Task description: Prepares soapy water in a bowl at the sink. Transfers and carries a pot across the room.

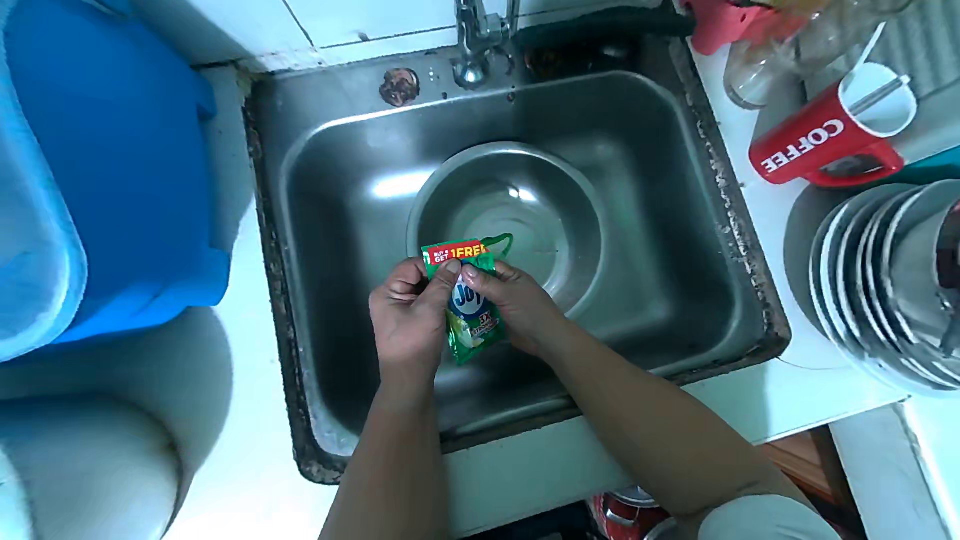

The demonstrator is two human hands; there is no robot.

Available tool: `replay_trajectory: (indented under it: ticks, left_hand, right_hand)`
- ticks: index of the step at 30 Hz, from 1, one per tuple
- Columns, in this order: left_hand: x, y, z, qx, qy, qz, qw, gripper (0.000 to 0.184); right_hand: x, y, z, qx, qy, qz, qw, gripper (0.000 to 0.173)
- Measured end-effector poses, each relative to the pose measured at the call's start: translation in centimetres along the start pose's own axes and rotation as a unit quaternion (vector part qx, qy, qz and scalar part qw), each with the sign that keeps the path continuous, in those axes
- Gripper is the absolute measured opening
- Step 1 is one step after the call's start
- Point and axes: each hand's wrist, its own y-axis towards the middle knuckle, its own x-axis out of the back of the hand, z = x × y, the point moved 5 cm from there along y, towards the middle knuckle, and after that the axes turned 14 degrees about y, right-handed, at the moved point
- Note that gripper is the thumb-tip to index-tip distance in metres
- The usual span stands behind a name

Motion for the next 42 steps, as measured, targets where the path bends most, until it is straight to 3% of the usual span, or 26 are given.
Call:
replay_trajectory:
  ticks: [3, 6, 9, 14, 18, 22, 25, 28, 32, 39, 42]
  left_hand:
    - [0.0, 0.0, -0.1, -0.003, -0.011, -0.007, 1.000, 0.003]
    - [0.3, 0.3, -0.1, -0.015, -0.055, -0.012, 0.998, 0.003]
    - [0.7, 0.6, -0.2, -0.053, -0.121, 0.011, 0.991, 0.008]
    - [0.0, 0.5, -0.6, -0.121, -0.119, 0.069, 0.983, 0.011]
    - [0.3, 0.7, 0.1, -0.110, -0.138, 0.055, 0.983, 0.039]
    - [0.1, 1.0, 1.0, -0.056, -0.148, 0.030, 0.987, 0.040]
    - [-0.3, 1.0, 1.0, -0.060, -0.130, 0.026, 0.989, 0.039]
    - [-0.7, 1.0, 0.7, -0.049, -0.101, 0.026, 0.993, 0.039]
    - [-1.1, 1.3, 0.9, -0.023, -0.093, 0.039, 0.995, 0.042]
    - [-1.0, 0.9, 0.9, -0.033, -0.101, 0.043, 0.993, 0.044]
    - [-1.2, 0.8, 0.9, -0.036, -0.094, 0.048, 0.994, 0.044]
  right_hand:
    - [-0.2, -0.2, 0.2, 0.016, -0.022, -0.006, 1.000, 0.030]
    - [-0.9, -1.3, 1.0, 0.064, -0.170, -0.009, 0.983, 0.032]
    - [-1.2, -2.7, 1.4, 0.120, -0.292, -0.027, 0.948, 0.031]
    - [-1.1, -5.0, 4.5, 0.264, -0.434, -0.054, 0.860, 0.028]
    - [-0.3, -6.9, 10.0, 0.262, -0.498, -0.054, 0.825, 0.026]
    - [2.2, -7.6, 20.9, 0.271, -0.500, -0.174, 0.804, 0.025]
    - [4.7, -7.0, 30.4, 0.377, -0.486, -0.249, 0.748, 0.029]
    - [7.8, -6.3, 37.4, 0.452, -0.374, -0.325, 0.742, 0.034]
    - [10.6, -4.6, 41.2, 0.515, -0.218, -0.392, 0.731, 0.037]
    - [14.3, -2.9, 46.3, 0.462, -0.293, -0.482, 0.685, 0.049]
    - [15.6, -2.5, 47.1, 0.435, -0.282, -0.511, 0.686, 0.049]
